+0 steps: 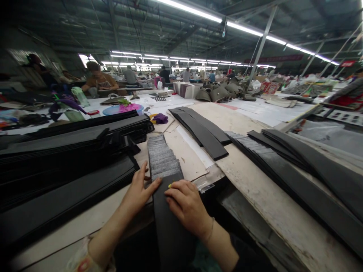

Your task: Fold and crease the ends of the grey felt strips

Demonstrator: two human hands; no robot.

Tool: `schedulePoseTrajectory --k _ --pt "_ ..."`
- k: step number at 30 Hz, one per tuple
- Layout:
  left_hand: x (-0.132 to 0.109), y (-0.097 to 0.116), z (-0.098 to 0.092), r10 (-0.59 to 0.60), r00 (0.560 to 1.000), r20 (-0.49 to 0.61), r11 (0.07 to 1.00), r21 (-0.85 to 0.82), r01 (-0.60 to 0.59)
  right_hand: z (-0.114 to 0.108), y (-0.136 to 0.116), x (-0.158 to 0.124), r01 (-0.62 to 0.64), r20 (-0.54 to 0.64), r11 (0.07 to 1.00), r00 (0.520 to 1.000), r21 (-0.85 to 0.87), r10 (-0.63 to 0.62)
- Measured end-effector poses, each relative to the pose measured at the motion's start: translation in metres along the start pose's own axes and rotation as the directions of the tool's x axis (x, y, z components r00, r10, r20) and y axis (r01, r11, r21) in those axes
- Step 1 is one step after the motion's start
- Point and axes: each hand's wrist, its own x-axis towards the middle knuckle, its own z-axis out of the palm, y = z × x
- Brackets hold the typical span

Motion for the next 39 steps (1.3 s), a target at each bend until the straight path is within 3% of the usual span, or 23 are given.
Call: schedulePoseTrajectory --k 2,4,7,10,16,21,26,28,32,36,39 --pt "-0.004 0.007 -0.008 0.133 0.991 -0.03 0.97 0.208 -0.124 0.008 0.002 -0.004 0.005 -0.005 1.0 1.0 -0.027 -0.005" --pt "-0.005 0.014 -0.013 0.243 0.97 0.016 0.919 0.315 -0.235 0.009 0.002 -0.005 0.019 -0.008 0.999 1.0 -0.039 -0.019" --pt "-0.005 0.022 -0.014 0.33 0.934 0.139 0.86 0.364 -0.358 0.007 0.002 -0.005 0.027 -0.026 0.998 0.999 -0.049 -0.028" --pt "-0.003 0.029 -0.014 0.348 0.917 0.192 0.84 0.371 -0.396 0.005 0.001 -0.004 0.023 -0.04 0.998 0.999 -0.053 -0.025" --pt "0.015 0.047 -0.026 0.263 0.897 0.354 0.857 0.342 -0.386 0.006 -0.001 -0.006 0.034 -0.035 0.999 0.999 -0.042 -0.035" --pt "0.035 0.06 -0.035 0.133 0.827 0.546 0.773 0.465 -0.432 0.006 -0.002 -0.005 0.046 0.005 0.998 0.999 -0.032 -0.046" --pt "0.03 0.058 -0.042 0.026 0.81 0.586 0.696 0.571 -0.436 0.008 -0.001 -0.005 0.055 0.01 0.996 0.998 -0.066 -0.054" --pt "0.027 0.058 -0.044 0.06 0.794 0.605 0.679 0.559 -0.477 0.008 -0.001 -0.005 0.066 -0.005 0.995 0.998 -0.08 -0.066" --pt "0.025 0.067 -0.038 0.162 0.764 0.625 0.753 0.422 -0.504 0.009 -0.001 -0.007 0.091 -0.032 0.991 0.995 -0.098 -0.095" --pt "0.029 0.069 -0.024 0.061 0.793 0.606 0.862 0.369 -0.349 0.007 -0.001 -0.009 0.112 -0.037 0.989 0.992 -0.101 -0.117" --pt "0.032 0.065 -0.019 0.046 0.785 0.618 0.879 0.347 -0.325 0.006 -0.002 -0.01 0.136 -0.037 0.984 0.989 -0.115 -0.141"
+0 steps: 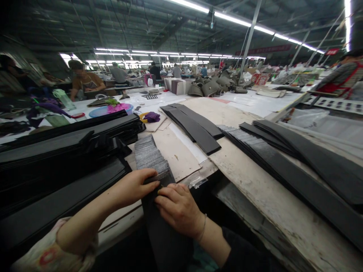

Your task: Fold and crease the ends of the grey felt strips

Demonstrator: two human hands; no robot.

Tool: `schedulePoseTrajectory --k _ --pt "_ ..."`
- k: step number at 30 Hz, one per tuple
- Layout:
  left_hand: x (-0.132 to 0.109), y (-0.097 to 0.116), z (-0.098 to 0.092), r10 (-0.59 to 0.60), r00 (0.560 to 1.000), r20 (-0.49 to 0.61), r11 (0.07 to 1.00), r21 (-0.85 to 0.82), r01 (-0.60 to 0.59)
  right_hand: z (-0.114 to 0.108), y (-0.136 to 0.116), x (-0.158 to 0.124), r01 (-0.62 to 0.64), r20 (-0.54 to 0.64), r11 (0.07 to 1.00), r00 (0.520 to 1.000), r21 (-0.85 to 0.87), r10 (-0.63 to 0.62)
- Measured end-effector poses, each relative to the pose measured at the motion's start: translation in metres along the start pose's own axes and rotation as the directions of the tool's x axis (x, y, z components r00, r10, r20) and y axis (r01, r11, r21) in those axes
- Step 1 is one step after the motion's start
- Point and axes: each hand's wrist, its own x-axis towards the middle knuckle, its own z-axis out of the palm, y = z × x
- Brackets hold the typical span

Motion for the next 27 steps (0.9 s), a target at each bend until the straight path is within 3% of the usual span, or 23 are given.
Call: schedulePoseTrajectory --k 6,18,27 --pt "0.001 -0.004 0.003 0.032 0.999 0.034 0.999 0.029 -0.033 -0.003 -0.005 -0.001 -0.008 0.024 1.0 1.0 0.009 0.007" --pt "0.004 0.006 0.014 0.098 0.988 -0.118 0.994 -0.028 -0.102 -0.002 -0.005 0.003 -0.032 0.061 0.999 0.998 0.021 0.031" --pt "-0.005 0.008 0.023 0.27 0.951 -0.152 0.954 0.174 -0.243 -0.001 -0.002 0.002 -0.015 0.042 1.0 0.999 0.023 0.015"
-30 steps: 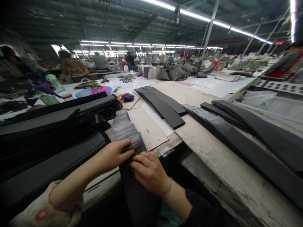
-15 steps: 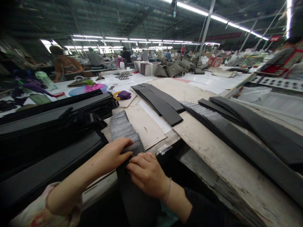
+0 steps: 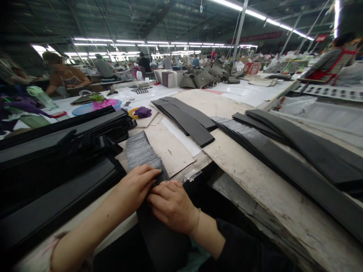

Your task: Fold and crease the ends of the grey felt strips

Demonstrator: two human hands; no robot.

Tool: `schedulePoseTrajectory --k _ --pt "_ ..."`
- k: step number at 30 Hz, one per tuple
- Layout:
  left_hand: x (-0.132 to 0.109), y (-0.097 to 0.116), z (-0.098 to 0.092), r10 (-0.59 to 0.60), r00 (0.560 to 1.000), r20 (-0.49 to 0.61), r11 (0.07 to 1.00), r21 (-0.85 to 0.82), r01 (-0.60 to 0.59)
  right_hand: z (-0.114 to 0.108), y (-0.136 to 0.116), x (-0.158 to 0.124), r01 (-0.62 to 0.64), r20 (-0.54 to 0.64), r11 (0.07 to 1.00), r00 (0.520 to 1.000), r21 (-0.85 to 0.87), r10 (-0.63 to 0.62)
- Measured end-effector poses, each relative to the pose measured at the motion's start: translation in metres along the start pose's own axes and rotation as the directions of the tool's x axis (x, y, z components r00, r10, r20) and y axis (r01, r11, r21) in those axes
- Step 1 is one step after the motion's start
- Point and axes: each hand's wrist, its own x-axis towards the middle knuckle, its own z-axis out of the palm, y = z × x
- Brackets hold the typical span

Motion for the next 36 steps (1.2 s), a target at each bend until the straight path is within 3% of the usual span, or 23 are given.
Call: schedulePoseTrajectory --k 12,15,18,21,28,36 --pt "-0.006 -0.004 0.008 0.126 0.992 0.015 0.986 0.109 -0.127 0.002 0.003 -0.003 -0.008 -0.007 0.999 1.0 0.053 0.008" --pt "-0.006 -0.002 0.009 0.128 0.992 0.023 0.984 0.121 -0.13 -0.001 0.009 -0.002 -0.102 -0.088 0.986 0.99 0.134 0.115" --pt "-0.008 -0.001 0.009 0.124 0.992 0.009 0.983 0.136 -0.124 -0.005 0.017 0.002 -0.27 -0.166 0.948 0.94 0.168 0.297" --pt "-0.009 -0.001 0.008 0.129 0.992 -0.004 0.98 0.155 -0.126 -0.005 0.022 0.005 -0.32 -0.111 0.936 0.935 0.149 0.338" --pt "-0.011 0.001 0.008 0.122 0.992 -0.012 0.986 0.112 -0.12 -0.004 0.019 0.007 -0.281 -0.024 0.959 0.959 0.026 0.281" --pt "-0.027 -0.022 0.0 -0.092 0.994 -0.066 0.979 -0.187 0.078 -0.016 0.017 0.016 -0.217 0.188 0.97 0.954 -0.113 0.235"
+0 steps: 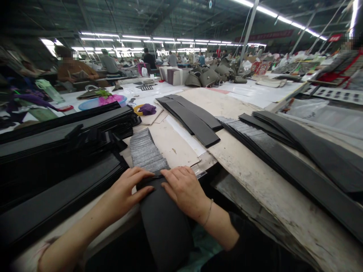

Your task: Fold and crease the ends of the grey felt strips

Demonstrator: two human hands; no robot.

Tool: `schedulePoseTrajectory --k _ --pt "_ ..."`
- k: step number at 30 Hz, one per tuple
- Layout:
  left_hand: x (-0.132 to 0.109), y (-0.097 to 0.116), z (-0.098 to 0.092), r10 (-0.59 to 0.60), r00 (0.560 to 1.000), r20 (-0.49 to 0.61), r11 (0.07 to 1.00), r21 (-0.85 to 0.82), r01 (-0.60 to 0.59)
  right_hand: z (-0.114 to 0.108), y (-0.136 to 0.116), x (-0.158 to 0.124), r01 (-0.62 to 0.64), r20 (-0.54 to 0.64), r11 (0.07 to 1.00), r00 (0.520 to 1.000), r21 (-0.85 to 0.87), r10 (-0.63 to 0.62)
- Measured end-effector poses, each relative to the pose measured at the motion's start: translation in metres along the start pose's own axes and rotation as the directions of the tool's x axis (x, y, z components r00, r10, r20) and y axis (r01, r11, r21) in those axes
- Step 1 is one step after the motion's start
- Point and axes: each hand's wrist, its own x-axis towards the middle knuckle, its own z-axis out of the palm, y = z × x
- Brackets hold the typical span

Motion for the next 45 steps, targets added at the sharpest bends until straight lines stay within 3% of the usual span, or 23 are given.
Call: schedulePoseTrajectory --k 6,13,17,21,24,28,31,34,40,45 --pt "-0.012 -0.007 -0.003 -0.094 0.995 -0.034 0.988 -0.127 0.089 -0.005 -0.004 0.011 0.026 0.067 0.999 0.998 -0.035 -0.023" --pt "-0.016 -0.003 0.001 -0.078 0.993 -0.083 0.992 -0.106 0.069 -0.009 -0.009 0.024 0.117 0.158 0.985 0.978 0.13 -0.137" --pt "-0.02 -0.002 0.004 -0.019 0.997 -0.081 1.0 0.016 0.021 -0.006 -0.01 0.025 0.172 0.183 0.975 0.963 0.138 -0.196" --pt "-0.023 -0.003 0.008 0.048 0.997 -0.068 0.972 0.234 -0.031 -0.002 -0.014 0.022 0.245 0.191 0.969 0.951 0.015 -0.243" --pt "-0.029 -0.005 0.007 0.108 0.991 -0.08 0.959 0.273 -0.082 -0.001 -0.019 0.019 0.254 0.168 0.966 0.955 -0.049 -0.243" --pt "-0.042 -0.008 0.012 0.126 0.981 -0.147 0.971 0.219 -0.092 -0.001 -0.023 0.015 0.247 0.106 0.964 0.966 -0.095 -0.237" --pt "-0.054 -0.012 0.02 0.066 0.973 -0.221 0.993 0.113 -0.041 0.001 -0.024 0.013 0.246 0.079 0.962 0.968 -0.118 -0.238" --pt "-0.06 -0.015 0.021 0.016 0.975 -0.221 1.0 0.024 -0.011 0.002 -0.023 0.011 0.236 0.071 0.966 0.971 -0.102 -0.23" --pt "-0.044 -0.018 -0.009 -0.11 0.988 -0.112 0.993 -0.054 0.105 0.002 -0.025 0.01 0.202 0.063 0.975 0.978 -0.089 -0.197" --pt "-0.018 -0.019 -0.017 -0.131 0.985 -0.111 0.983 0.114 0.144 0.004 -0.026 0.008 0.167 0.06 0.983 0.985 -0.071 -0.163"
